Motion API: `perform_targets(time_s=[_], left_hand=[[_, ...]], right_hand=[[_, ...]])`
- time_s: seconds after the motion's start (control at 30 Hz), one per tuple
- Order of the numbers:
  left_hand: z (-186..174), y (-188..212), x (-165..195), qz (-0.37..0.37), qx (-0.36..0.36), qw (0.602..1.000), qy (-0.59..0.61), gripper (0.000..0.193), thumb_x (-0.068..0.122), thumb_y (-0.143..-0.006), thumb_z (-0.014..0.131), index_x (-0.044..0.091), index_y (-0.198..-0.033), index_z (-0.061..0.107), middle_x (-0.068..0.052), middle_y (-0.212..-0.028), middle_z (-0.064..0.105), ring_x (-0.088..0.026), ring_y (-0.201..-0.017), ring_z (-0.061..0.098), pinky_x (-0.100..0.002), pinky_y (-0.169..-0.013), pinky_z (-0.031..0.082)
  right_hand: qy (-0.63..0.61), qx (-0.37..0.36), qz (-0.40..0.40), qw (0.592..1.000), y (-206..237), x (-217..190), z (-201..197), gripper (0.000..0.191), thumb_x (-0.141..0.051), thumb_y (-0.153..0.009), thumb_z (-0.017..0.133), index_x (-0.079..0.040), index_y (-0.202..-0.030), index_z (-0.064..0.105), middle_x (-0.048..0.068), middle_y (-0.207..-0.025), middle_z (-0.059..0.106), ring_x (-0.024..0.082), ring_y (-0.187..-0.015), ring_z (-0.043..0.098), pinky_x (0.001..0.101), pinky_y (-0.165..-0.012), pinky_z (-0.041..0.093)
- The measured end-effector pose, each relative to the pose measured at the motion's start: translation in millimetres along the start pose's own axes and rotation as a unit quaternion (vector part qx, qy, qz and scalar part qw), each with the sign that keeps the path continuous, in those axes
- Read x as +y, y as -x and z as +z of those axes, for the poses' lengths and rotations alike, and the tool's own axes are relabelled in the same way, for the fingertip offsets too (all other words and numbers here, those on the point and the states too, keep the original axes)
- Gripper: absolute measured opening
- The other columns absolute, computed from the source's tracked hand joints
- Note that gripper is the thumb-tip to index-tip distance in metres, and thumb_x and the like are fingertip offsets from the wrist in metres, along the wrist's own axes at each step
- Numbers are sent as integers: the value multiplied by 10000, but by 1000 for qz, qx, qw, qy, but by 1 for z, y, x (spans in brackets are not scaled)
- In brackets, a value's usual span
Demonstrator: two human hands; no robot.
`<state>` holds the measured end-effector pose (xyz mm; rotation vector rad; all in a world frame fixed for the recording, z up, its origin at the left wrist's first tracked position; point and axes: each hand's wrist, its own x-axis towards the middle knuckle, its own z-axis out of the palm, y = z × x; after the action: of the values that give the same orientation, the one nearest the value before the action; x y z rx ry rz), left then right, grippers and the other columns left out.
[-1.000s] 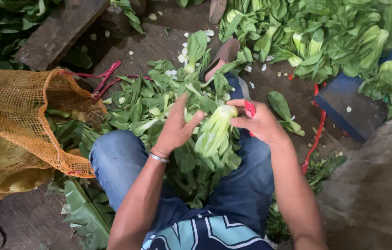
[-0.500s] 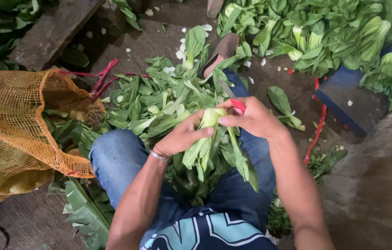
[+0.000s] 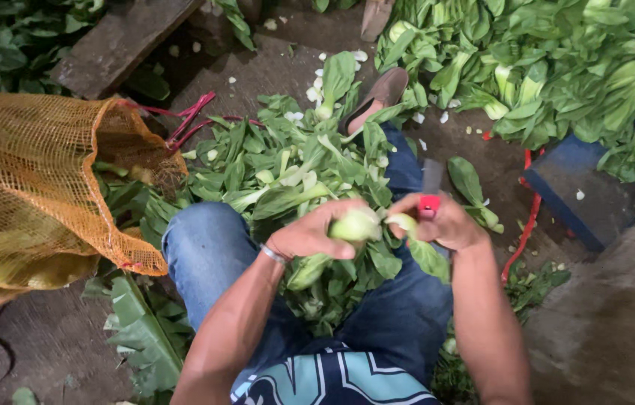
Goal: The person sits on the floor and trims bok choy using a red-handled knife. They cut off the root ends and remove outer leaves, placing the trimmed pieces into a yellow mesh bag and discarding the waste on the floor.
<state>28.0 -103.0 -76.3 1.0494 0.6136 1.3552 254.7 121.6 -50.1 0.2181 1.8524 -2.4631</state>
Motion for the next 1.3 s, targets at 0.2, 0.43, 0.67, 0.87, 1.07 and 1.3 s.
perform_targets(time_s=[0.2, 0.43, 0.67, 0.87, 1.07, 1.3], left_hand=[[-12, 7, 16, 115, 145, 981, -66, 450, 238, -878, 869, 67, -1214, 624, -43, -1158, 698, -156, -1086, 656, -326, -1003, 540], [24, -11, 28, 134, 266, 874, -385, 538, 186, -793, 762, 48, -1289, 604, -111, -1120, 699, -255, -1025, 703, -362, -917, 557], [23, -11, 30, 107, 269, 869, -401, 397, 184, -656, 845, 48, -971, 646, -108, -846, 682, -279, -762, 683, -376, -733, 542], [22, -7, 30, 104, 231, 888, -384, 353, 172, -674, 836, 46, -948, 655, -97, -820, 663, -252, -727, 676, -352, -708, 539], [23, -6, 29, 114, 175, 908, -364, 322, 172, -663, 823, 55, -899, 638, -90, -775, 641, -237, -686, 658, -340, -664, 524], [26, -5, 29, 140, 156, 904, -372, 279, 166, -669, 826, 61, -849, 640, -98, -726, 637, -255, -644, 668, -341, -631, 523]], right_hand=[[215, 127, -84, 965, -8, -22, 38, 619, -480, -838, 836, -20, -1227, 693, 137, -1145, 757, 215, -1052, 725, 356, -919, 559], [662, 233, -182, 689, -17, -68, 126, 497, -567, -976, 558, -100, -1039, 716, 87, -869, 686, 316, -781, 693, 411, -684, 534], [721, 231, -155, 635, -30, -77, 141, 486, -589, -953, 592, -116, -878, 673, 44, -726, 618, 309, -630, 648, 436, -572, 498], [734, 209, -167, 625, -32, -77, 142, 503, -598, -962, 575, -113, -841, 634, 56, -719, 601, 311, -618, 636, 437, -556, 487], [732, 188, -177, 630, -30, -77, 142, 567, -622, -956, 541, -99, -739, 564, 70, -652, 563, 305, -556, 611, 431, -518, 469], [736, 177, -186, 626, -22, -72, 137, 598, -634, -961, 534, -91, -712, 550, 69, -629, 554, 306, -542, 607, 429, -507, 468]])
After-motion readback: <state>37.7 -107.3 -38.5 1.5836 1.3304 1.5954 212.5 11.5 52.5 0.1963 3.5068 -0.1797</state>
